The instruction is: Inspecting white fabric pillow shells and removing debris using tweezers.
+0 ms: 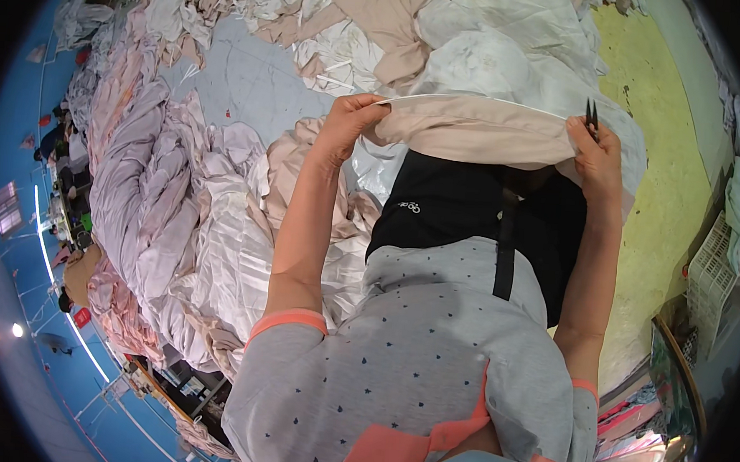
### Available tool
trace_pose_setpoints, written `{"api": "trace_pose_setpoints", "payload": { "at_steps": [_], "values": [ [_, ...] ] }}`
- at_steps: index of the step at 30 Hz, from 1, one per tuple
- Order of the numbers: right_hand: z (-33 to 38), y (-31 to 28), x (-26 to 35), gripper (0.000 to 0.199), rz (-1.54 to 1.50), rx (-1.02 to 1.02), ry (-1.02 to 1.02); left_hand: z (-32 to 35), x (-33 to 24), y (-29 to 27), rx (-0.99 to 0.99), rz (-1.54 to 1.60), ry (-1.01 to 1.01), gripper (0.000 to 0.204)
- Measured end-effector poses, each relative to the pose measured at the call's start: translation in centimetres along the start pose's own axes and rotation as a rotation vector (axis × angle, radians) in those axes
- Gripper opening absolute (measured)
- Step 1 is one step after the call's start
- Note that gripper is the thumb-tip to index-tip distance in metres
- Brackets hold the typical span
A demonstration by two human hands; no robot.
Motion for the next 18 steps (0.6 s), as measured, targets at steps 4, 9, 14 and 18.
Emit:
{"api": "trace_pose_setpoints", "payload": {
  "at_steps": [4, 9, 14, 18],
  "values": [
    [-0.3, -1.7, -0.3, 0.016, -0.024, -0.063, 0.002, -0.3, 0.2, -1.8, 0.033, 0.041, -0.063, 0.012],
    [-0.6, -2.8, -0.3, 0.016, -0.004, -0.065, 0.015, -0.2, 0.3, -2.3, 0.037, 0.129, -0.047, 0.013],
    [-0.8, -3.2, -0.2, 0.014, -0.023, -0.11, -0.025, -0.2, 0.0, -2.3, 0.054, 0.226, -0.033, 0.014],
    [-1.1, -3.8, -0.4, 0.013, -0.047, -0.105, -0.015, 0.0, -0.5, -2.1, 0.067, 0.275, -0.022, 0.013]
  ]
}}
Point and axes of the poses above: each hand's wrist, its own z-axis away from the middle knuckle, its own y-axis out of the palm, x = y × z, the point moved 6 cm from there along -z, towards the middle knuckle, and after that the axes turned 8 degrees about -z, right-handed, at the moved point
